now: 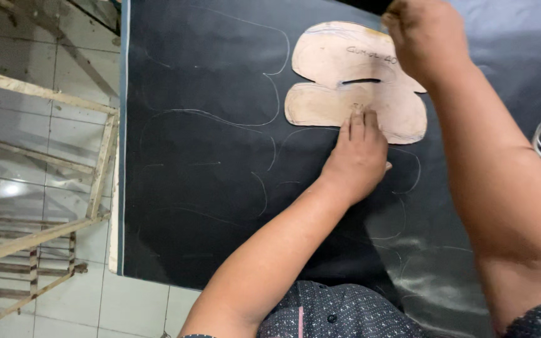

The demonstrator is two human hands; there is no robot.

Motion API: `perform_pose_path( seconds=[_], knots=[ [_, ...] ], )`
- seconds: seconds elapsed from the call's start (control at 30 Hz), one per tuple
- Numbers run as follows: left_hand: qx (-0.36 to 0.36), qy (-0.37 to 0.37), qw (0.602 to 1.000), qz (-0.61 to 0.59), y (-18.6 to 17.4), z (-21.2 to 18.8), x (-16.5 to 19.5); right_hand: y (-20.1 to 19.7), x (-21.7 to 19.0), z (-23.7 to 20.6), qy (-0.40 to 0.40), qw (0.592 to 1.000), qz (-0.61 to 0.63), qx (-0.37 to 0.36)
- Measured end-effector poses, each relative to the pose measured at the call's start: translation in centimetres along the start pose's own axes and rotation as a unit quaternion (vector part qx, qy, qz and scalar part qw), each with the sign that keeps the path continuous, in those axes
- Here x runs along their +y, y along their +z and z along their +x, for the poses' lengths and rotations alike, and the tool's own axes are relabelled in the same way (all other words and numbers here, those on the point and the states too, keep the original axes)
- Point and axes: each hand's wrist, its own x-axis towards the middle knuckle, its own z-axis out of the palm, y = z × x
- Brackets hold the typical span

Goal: The person holds a cardboard shoe pattern labeled 'Gum ol 40' on a black sheet and traces around its edge with a pen, repositioning the pattern and pressing it flat as they draw the outline onto the material below.

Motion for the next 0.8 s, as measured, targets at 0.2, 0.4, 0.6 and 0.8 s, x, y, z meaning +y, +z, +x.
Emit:
perform_pose_path(
  seconds=[0.2, 0.4, 0.6, 0.8],
  knots=[
    [0.017, 0.015, 1.0, -0.006, -0.3, -0.2, 0.2, -4.4, 3.1, -6.1, 0.019, 0.999, -0.035, 0.029],
    [0.004, 0.019, 1.0, -0.008, -0.4, -0.1, -0.2, -4.5, 4.1, -10.4, 0.069, 0.996, -0.045, 0.015],
    [-0.005, 0.019, 1.0, -0.014, -0.9, -0.2, -0.3, -4.3, 0.6, -12.5, 0.086, 0.996, -0.018, 0.013],
    [0.019, 0.029, 0.999, -0.018, -1.3, -0.1, -0.5, -4.1, -1.7, -12.5, 0.148, 0.984, 0.097, 0.03]
  ],
)
